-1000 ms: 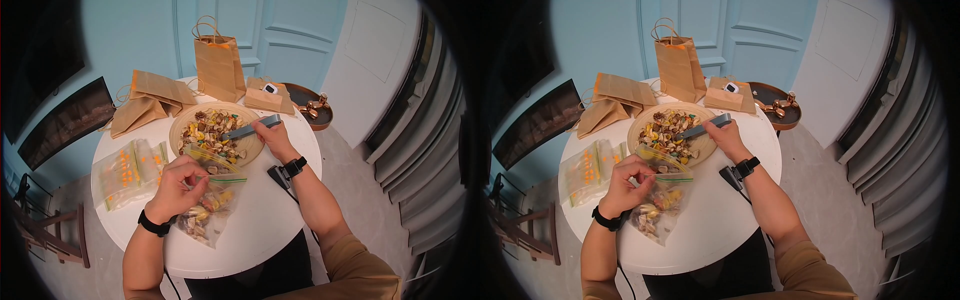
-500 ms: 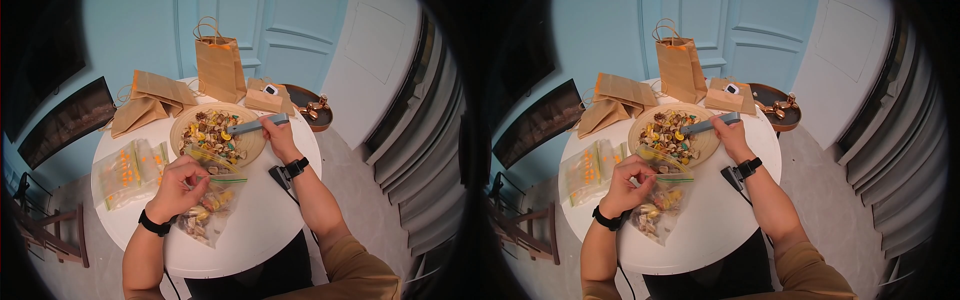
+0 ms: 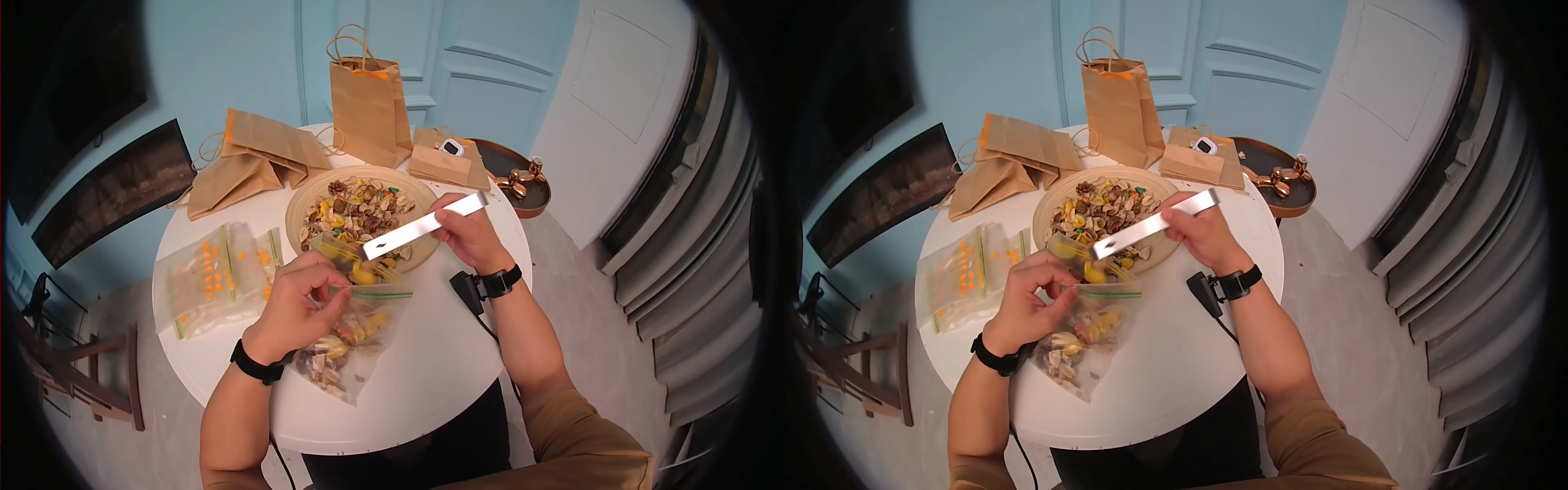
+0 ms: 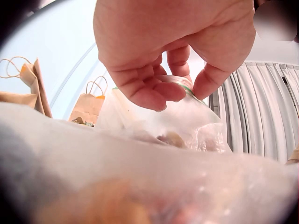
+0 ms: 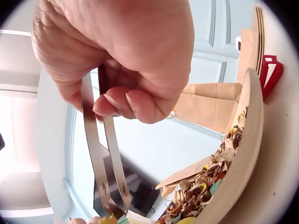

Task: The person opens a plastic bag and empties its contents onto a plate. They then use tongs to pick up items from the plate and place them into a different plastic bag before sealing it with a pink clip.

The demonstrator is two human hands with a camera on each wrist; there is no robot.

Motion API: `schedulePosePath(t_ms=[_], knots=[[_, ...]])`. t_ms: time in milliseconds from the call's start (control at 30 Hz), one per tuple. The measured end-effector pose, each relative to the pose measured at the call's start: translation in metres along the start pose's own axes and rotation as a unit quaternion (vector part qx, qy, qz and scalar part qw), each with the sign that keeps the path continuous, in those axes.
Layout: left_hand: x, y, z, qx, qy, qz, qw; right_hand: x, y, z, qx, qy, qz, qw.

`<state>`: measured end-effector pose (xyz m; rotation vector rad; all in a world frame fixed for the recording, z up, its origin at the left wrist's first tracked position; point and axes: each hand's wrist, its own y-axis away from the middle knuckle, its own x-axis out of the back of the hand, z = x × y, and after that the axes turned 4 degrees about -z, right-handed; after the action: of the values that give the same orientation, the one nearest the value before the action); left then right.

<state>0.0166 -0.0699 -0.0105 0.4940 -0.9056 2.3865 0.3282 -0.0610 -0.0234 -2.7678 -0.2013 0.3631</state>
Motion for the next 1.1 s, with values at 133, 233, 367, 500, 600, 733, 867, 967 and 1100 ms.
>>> schedulePosePath(t_ms=[133,233,367,500,600,733,867,967,1100], knots=[[0.000,-0.001,0.001,0.002,-0.001,0.001,1.000,-0.005,0.000,0.001,-0.052,0.029,-0.038,0.998],[-0.001,0.000,-0.002,-0.004,0.003,0.001,1.000,-0.003,-0.003,0.004,-0.028,-0.024,0.037,0.999],[0.000,0.000,-0.001,0.002,-0.003,-0.004,1.000,0.004,-0.006,-0.008,0.038,0.006,0.169,0.985],[0.001,0.000,-0.002,-0.008,-0.012,-0.008,1.000,0.019,-0.012,-0.006,0.091,0.199,0.279,0.935],[-0.001,0.001,-0.003,-0.009,-0.004,-0.006,1.000,0.024,-0.011,-0.003,0.051,0.231,0.275,0.932],[-0.001,0.001,-0.002,0.003,-0.005,-0.004,1.000,0.014,-0.009,-0.003,-0.013,0.145,0.236,0.961],[0.000,0.000,-0.002,-0.004,-0.012,-0.007,1.000,0.006,-0.012,0.003,-0.048,0.094,0.189,0.976],[-0.001,-0.001,-0.002,-0.008,-0.007,-0.007,1.000,0.000,-0.014,0.009,-0.074,0.086,0.171,0.979],[-0.001,0.000,-0.001,-0.003,-0.001,-0.006,1.000,0.002,-0.015,0.012,-0.105,0.090,0.156,0.978]])
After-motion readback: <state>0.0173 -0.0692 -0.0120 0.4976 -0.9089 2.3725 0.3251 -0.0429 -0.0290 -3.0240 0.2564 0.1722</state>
